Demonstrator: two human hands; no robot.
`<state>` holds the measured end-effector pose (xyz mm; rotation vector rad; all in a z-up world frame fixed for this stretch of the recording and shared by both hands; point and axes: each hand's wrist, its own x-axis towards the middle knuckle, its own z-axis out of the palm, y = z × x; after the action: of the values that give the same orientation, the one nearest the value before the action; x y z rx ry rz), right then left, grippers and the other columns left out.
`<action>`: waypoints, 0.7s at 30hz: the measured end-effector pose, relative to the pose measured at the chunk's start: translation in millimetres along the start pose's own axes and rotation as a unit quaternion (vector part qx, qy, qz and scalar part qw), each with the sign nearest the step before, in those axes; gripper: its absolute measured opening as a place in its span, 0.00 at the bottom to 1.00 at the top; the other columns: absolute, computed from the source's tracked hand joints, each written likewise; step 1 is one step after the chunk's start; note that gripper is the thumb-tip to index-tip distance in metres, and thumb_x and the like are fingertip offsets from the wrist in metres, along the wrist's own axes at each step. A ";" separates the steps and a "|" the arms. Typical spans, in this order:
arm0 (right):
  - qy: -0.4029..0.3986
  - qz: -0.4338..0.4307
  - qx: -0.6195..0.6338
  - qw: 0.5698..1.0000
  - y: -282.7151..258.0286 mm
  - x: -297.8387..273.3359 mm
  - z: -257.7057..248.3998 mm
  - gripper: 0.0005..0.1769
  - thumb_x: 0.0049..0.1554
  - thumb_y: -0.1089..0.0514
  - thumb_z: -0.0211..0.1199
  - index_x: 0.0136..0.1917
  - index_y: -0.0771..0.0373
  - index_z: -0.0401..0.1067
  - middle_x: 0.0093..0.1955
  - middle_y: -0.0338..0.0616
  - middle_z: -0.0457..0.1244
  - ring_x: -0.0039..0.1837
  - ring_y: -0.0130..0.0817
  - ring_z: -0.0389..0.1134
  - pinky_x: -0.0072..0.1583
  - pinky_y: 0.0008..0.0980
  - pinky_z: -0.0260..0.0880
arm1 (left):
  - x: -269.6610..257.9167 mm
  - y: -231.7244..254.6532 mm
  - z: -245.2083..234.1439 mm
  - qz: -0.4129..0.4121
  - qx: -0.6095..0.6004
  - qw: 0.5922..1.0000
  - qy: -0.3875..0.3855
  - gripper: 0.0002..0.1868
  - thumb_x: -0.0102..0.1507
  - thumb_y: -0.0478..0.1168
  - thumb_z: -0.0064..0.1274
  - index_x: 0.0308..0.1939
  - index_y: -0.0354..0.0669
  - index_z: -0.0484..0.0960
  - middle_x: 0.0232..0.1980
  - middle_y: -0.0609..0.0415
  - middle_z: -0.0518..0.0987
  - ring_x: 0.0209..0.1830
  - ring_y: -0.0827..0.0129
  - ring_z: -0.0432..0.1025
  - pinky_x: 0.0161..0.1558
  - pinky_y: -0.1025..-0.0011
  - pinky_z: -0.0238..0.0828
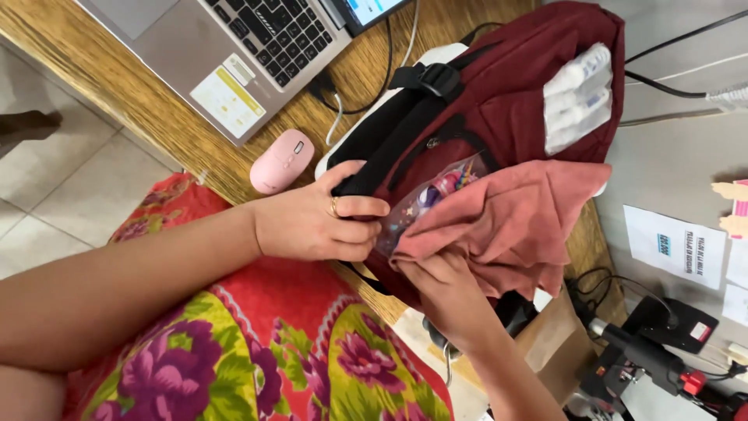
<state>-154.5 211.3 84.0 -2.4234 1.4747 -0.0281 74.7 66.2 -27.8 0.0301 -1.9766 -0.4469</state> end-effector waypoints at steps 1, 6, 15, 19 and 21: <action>0.000 0.002 -0.001 1.000 -0.9 11.4 0.4 0.24 0.63 0.61 0.49 0.70 0.51 0.71 0.61 0.41 0.66 0.56 0.46 0.67 0.60 0.42 0.67 | 0.4 -1.8 -0.7 0.001 -0.002 1.000 0.001 0.14 0.75 0.37 0.33 0.41 0.50 0.76 0.47 0.57 0.76 0.60 0.58 0.70 0.60 0.29 0.62; 0.036 0.006 -0.024 0.999 -12.6 27.7 2.5 0.18 0.65 0.59 0.50 0.66 0.52 0.73 0.56 0.42 0.67 0.52 0.48 0.67 0.58 0.44 0.68 | 1.2 -0.7 0.2 0.003 0.006 1.000 0.008 0.16 0.75 0.37 0.32 0.40 0.50 0.76 0.45 0.57 0.76 0.59 0.59 0.70 0.60 0.31 0.62; 0.033 0.030 -0.014 0.999 -5.2 13.1 5.9 0.17 0.66 0.55 0.50 0.64 0.51 0.75 0.54 0.40 0.67 0.50 0.48 0.68 0.57 0.44 0.69 | 4.4 -0.3 -5.7 0.005 0.005 1.000 0.002 0.15 0.75 0.38 0.35 0.39 0.49 0.77 0.45 0.56 0.76 0.59 0.58 0.70 0.60 0.31 0.62; 0.034 0.039 0.001 0.999 2.8 18.7 23.4 0.19 0.66 0.54 0.48 0.66 0.49 0.73 0.56 0.40 0.66 0.53 0.49 0.67 0.58 0.44 0.70 | 1.8 -0.7 -1.4 0.009 0.001 1.000 0.001 0.16 0.75 0.40 0.34 0.39 0.49 0.78 0.44 0.56 0.76 0.59 0.58 0.70 0.60 0.31 0.62; 0.053 0.077 0.003 0.996 4.2 17.9 22.8 0.19 0.66 0.53 0.49 0.66 0.47 0.74 0.57 0.35 0.67 0.54 0.44 0.68 0.59 0.40 0.70 | 0.4 -0.9 -1.2 0.004 0.002 1.000 -0.004 0.13 0.75 0.41 0.38 0.40 0.49 0.78 0.43 0.57 0.76 0.59 0.59 0.71 0.60 0.31 0.62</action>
<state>-145.8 199.6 58.6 -2.3285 1.6997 -0.1295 75.4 65.0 -27.3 0.0231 -1.9857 -0.4386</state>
